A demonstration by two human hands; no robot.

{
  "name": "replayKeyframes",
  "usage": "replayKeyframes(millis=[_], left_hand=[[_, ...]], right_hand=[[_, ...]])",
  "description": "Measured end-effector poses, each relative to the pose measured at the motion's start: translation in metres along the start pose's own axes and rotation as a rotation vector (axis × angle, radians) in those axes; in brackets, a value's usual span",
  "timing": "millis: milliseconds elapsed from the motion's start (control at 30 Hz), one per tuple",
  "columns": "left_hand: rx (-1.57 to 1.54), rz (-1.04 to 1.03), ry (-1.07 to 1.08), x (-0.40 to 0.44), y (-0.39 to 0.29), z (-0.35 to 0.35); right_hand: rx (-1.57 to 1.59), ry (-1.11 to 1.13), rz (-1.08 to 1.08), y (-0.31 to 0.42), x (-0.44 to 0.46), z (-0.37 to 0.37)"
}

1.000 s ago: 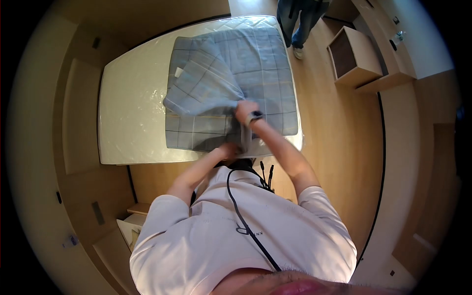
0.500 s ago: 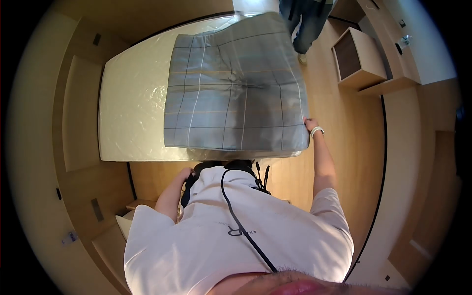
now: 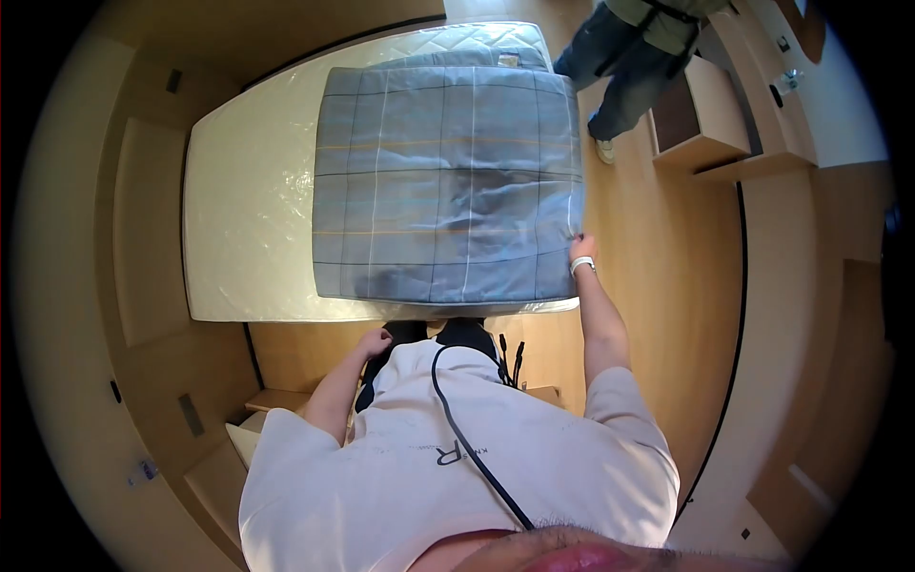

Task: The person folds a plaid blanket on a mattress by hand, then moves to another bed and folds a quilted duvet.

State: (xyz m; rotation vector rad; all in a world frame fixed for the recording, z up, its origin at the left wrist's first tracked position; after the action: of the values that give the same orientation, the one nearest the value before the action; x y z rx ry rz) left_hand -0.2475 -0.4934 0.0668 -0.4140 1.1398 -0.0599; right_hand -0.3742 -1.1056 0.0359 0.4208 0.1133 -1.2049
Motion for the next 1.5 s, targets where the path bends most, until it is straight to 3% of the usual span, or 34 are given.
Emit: replayKeyframes(millis=[33,100,133,200,267,333,467,533,567,633,667,733,833,867,900,1033,1133,1167,1233,1300,1400,1467,1500], left_hand=[[-0.022,-0.07,-0.01,0.007,0.0,-0.004],[-0.052,-0.116,-0.025,0.028,0.015,-0.01],[-0.068,-0.162,-0.045,0.036,0.015,-0.01],[-0.073,-0.155,-0.037,0.031,-0.001,-0.005],[-0.062,-0.145,-0.02,0.029,-0.013,0.0],[-0.013,-0.126,0.027,0.031,-0.023,0.002],[-0.01,-0.153,-0.022,0.043,-0.037,0.011],[-0.187,-0.18,-0.152,0.062,-0.031,0.014],[-0.909,-0.021,0.005,0.082,-0.017,0.008],[-1.081,0.02,0.037,0.084,-0.019,0.022],[-1.092,0.024,0.033,0.081,-0.016,0.022],[-1.022,0.023,-0.02,0.081,-0.013,0.028],[-0.953,-0.019,-0.147,0.074,-0.006,0.031],[-0.82,-0.03,-0.145,0.057,-0.014,0.037],[-0.828,-0.031,-0.148,0.052,-0.009,0.039],[-0.804,0.091,-0.068,0.021,-0.022,0.049],[-0.691,0.147,-0.048,0.017,-0.008,0.057],[-0.69,0.15,-0.04,0.021,-0.005,0.061],[-0.389,-0.029,-0.228,0.033,-0.01,0.077],[-0.349,-0.018,-0.236,0.048,-0.023,0.103],[-0.124,-0.028,-0.453,0.056,-0.045,0.157],[-0.061,-0.005,-0.498,0.073,-0.055,0.192],[-0.049,0.03,-0.503,0.087,-0.055,0.205]], right_hand=[[-0.01,-0.003,0.004,0.009,0.002,0.003],[0.166,-0.127,0.217,0.048,0.0,0.027],[0.187,-0.054,0.28,0.07,0.002,0.043],[0.359,-0.221,0.48,0.115,0.011,0.059],[0.461,-0.15,0.609,0.184,0.001,0.111],[0.438,-0.23,0.748,0.247,0.002,0.133],[0.553,-0.162,1.063,0.378,-0.084,0.213],[0.478,0.005,1.28,0.414,-0.125,0.234],[0.478,0.011,1.288,0.423,-0.14,0.24],[0.688,0.062,1.617,0.433,-0.167,0.249],[0.688,0.073,1.624,0.429,-0.164,0.248],[0.647,0.279,1.294,0.408,-0.128,0.242],[0.716,0.095,0.968,0.357,-0.024,0.204],[0.741,0.222,0.783,0.337,0.001,0.208],[0.72,0.154,0.702,0.301,0.051,0.173],[0.539,0.065,0.465,0.204,0.136,0.155],[0.092,-0.011,0.186,0.144,0.16,0.138],[0.145,-0.012,0.151,0.115,0.177,0.11],[0.058,0.168,0.09,0.083,0.193,0.072],[-0.208,0.286,0.127,0.079,0.176,0.059],[-0.185,0.297,0.063,0.094,0.117,0.048],[-0.303,0.115,0.2,0.09,0.094,0.031],[-0.317,0.125,0.197,0.084,0.088,0.024]])
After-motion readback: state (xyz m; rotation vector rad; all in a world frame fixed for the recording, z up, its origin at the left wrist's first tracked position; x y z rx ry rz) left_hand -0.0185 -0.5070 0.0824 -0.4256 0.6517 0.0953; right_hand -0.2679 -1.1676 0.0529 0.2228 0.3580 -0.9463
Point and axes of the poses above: each hand's wrist, its own x-axis towards the middle knuckle, its own z-axis out of the back of the hand, y = z × x, the point moved 2 cm from there along x, towards the middle knuckle, and after that the axes turned 11 degrees about -x, right-handed, at the moved point
